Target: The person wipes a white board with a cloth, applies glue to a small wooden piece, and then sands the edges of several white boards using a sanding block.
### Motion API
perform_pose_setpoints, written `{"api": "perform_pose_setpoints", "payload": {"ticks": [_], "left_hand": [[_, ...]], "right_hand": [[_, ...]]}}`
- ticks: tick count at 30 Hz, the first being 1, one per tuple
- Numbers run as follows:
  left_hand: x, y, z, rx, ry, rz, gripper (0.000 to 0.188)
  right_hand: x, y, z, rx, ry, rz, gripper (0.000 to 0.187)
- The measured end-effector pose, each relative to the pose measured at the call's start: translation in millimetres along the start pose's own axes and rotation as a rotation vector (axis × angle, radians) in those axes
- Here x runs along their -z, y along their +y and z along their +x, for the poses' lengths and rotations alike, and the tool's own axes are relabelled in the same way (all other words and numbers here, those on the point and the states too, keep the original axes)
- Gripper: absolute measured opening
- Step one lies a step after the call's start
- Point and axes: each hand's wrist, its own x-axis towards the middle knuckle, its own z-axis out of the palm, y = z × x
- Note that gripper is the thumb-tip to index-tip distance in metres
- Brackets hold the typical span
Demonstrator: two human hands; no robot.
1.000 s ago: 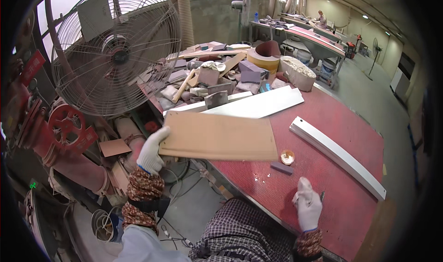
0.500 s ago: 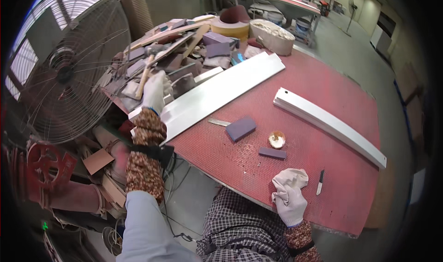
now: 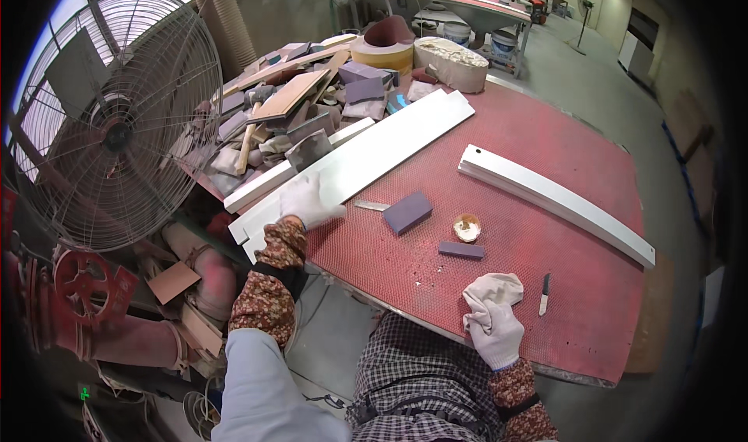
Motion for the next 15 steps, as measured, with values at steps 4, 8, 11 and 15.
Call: {"api": "perform_pose_setpoints", "payload": {"ticks": [4, 8, 11, 15], "left_hand": [[-12.5, 12.3, -11.3, 0.037, 0.204, 0.176, 0.110], [-0.1, 10.5, -1.6, 0.106, 0.126, 0.088, 0.117], [9.8, 13.3, 0.4, 0.105, 0.064, 0.081, 0.111], [10.9, 15.5, -1.8, 0.124, 0.080, 0.046, 0.094]], "right_hand": [[-4.2, 7.4, 0.7, 0.077, 0.043, -0.060, 0.037], [-3.8, 10.4, -5.3, 0.080, 0.061, -0.101, 0.037], [-4.2, 8.0, -2.7, 0.065, 0.070, -0.065, 0.036], [-4.4, 7.8, -2.1, 0.090, 0.077, -0.037, 0.034]]}}
